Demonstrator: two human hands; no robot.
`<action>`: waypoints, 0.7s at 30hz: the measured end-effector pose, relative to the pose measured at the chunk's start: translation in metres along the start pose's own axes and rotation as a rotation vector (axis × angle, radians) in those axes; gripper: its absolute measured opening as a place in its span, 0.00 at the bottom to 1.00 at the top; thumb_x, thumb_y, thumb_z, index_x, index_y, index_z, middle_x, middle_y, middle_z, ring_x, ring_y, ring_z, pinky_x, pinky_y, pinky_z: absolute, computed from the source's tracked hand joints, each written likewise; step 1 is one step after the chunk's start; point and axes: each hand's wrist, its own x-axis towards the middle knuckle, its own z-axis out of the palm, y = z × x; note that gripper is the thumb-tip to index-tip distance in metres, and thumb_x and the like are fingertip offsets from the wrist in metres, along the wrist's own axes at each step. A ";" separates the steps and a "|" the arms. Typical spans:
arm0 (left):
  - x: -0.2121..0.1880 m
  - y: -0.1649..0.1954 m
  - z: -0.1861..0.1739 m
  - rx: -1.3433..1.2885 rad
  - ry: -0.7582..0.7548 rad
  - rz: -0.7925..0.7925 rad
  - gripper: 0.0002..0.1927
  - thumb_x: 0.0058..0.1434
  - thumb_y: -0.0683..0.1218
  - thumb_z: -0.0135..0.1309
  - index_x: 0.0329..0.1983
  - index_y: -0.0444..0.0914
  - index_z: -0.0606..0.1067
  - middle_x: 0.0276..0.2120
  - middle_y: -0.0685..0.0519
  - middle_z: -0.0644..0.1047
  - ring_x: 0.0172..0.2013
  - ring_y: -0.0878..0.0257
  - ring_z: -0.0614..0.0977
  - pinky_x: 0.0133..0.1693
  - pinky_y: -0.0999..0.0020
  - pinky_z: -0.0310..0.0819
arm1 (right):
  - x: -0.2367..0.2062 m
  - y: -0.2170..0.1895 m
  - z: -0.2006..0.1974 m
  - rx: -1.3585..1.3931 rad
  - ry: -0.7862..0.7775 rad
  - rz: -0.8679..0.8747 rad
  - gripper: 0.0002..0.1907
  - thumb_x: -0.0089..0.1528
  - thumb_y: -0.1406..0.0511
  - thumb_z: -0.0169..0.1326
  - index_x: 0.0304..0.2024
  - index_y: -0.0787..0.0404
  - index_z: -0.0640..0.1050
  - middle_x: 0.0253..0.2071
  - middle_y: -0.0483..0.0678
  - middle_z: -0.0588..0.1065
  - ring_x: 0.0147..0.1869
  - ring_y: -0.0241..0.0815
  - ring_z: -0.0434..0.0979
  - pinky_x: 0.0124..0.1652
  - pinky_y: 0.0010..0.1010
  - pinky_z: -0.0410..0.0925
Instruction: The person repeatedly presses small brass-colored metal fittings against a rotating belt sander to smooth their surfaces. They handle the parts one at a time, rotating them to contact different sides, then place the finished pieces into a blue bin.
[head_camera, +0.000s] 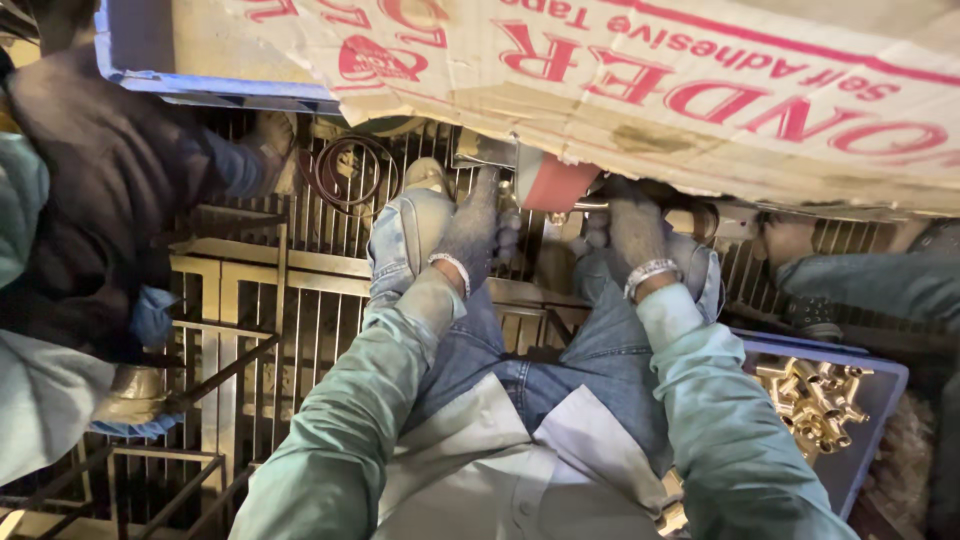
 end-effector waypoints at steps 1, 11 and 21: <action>0.003 0.000 -0.001 -0.008 -0.014 0.010 0.29 0.66 0.72 0.40 0.45 0.44 0.72 0.19 0.56 0.71 0.16 0.66 0.66 0.19 0.68 0.59 | 0.005 -0.003 0.002 -0.067 0.014 0.030 0.20 0.71 0.54 0.45 0.43 0.64 0.78 0.26 0.50 0.74 0.25 0.39 0.72 0.25 0.33 0.65; -0.016 -0.002 -0.004 0.101 -0.030 0.139 0.28 0.67 0.70 0.39 0.39 0.42 0.71 0.19 0.57 0.69 0.15 0.66 0.66 0.17 0.68 0.58 | -0.001 0.002 0.001 -0.065 0.012 0.013 0.18 0.68 0.55 0.44 0.44 0.61 0.76 0.26 0.47 0.74 0.22 0.40 0.72 0.23 0.36 0.71; -0.100 -0.030 -0.001 0.296 -0.010 0.779 0.19 0.70 0.53 0.51 0.59 0.41 0.68 0.32 0.56 0.75 0.32 0.71 0.76 0.34 0.75 0.73 | -0.100 0.000 -0.016 -0.053 -0.070 -0.583 0.20 0.74 0.56 0.36 0.52 0.61 0.74 0.30 0.46 0.71 0.27 0.38 0.73 0.28 0.27 0.66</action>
